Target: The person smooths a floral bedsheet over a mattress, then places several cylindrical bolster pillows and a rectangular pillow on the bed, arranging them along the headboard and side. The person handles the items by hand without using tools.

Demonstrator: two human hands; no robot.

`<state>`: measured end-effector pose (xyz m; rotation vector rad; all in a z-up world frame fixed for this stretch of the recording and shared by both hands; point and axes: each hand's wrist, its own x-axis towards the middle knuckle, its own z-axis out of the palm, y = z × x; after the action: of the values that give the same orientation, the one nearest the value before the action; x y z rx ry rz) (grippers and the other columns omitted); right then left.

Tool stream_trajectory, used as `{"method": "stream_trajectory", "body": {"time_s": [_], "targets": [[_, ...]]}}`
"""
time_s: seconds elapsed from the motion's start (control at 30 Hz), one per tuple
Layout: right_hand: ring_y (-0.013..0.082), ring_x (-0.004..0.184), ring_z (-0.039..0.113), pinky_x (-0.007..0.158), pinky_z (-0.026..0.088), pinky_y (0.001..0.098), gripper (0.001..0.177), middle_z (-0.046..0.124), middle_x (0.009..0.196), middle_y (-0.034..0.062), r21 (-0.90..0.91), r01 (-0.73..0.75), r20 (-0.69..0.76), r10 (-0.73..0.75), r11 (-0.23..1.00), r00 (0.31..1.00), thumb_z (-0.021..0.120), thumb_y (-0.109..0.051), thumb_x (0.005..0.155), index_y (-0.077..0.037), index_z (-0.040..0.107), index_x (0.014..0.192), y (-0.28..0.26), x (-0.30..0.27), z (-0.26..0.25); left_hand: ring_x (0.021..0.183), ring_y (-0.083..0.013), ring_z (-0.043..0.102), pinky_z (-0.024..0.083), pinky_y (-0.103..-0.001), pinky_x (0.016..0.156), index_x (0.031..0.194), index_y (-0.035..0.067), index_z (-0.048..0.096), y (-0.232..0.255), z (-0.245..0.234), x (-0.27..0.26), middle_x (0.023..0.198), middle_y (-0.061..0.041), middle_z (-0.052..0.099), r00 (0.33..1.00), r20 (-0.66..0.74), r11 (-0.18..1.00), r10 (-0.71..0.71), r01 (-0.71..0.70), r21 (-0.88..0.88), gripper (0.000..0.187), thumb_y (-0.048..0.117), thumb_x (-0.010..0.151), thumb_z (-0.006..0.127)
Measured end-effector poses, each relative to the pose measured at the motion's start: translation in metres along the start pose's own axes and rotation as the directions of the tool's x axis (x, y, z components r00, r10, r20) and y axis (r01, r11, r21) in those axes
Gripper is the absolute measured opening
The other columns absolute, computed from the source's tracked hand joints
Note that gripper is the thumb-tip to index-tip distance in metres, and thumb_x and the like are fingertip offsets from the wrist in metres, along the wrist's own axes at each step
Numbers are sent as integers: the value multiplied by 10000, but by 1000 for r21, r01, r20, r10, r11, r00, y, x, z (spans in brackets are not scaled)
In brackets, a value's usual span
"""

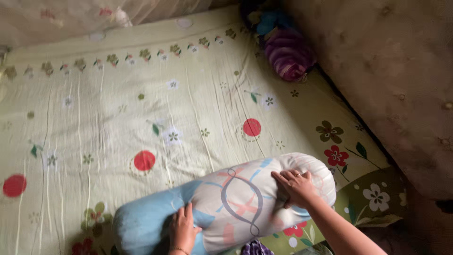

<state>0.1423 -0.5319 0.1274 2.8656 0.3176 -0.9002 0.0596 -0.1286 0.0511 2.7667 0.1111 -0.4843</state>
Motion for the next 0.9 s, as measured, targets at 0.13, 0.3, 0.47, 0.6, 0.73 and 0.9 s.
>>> {"method": "stream_trajectory", "body": {"time_s": [0.13,0.3,0.47,0.6,0.73,0.9], "targets": [[229,1241,505,966,384,489,1050,572,1259,-9,39,-34,-162,40,999,986,965,-522,510,-215,478,1388,4,8,24,1048,-387,654,549,-443,871,1161,63,638,-21,20,22,1095,-158,665,982,-135,962,132,-160,-220,505,138,704,842],[236,1101,584,916,390,474,618,636,1003,7,114,24,-228,3,993,974,924,-423,545,-176,599,1010,2,0,14,988,-409,649,533,-475,811,1031,58,664,-29,-6,30,998,-162,683,966,-172,929,194,-237,-283,351,102,717,815],[280,1062,590,896,380,502,600,648,960,34,149,88,-289,-42,985,956,919,-422,562,-153,613,1002,11,-20,-13,944,-394,657,528,-467,802,987,91,683,-12,-54,41,962,-132,687,937,-271,924,221,-290,-249,275,65,724,761],[279,1033,601,881,389,493,508,646,944,41,173,99,-323,-39,980,946,894,-413,628,-144,610,953,26,-29,-32,978,-349,655,522,-461,833,998,130,704,18,-90,55,999,-68,697,919,-332,946,211,-278,-168,294,60,714,730],[283,1000,598,861,399,477,538,642,924,44,249,96,-346,-4,964,938,893,-459,633,-150,616,976,53,-44,-40,1031,-280,640,448,-491,946,1041,174,718,67,-115,74,1040,-12,696,918,-359,981,167,-193,-37,310,88,743,730],[276,975,607,856,398,473,520,647,933,47,318,86,-383,45,944,923,901,-440,619,-148,627,949,99,-58,-49,1022,-244,596,337,-610,1054,1034,246,738,143,-136,104,1027,44,696,855,-484,982,189,-156,108,324,108,740,729]]}}
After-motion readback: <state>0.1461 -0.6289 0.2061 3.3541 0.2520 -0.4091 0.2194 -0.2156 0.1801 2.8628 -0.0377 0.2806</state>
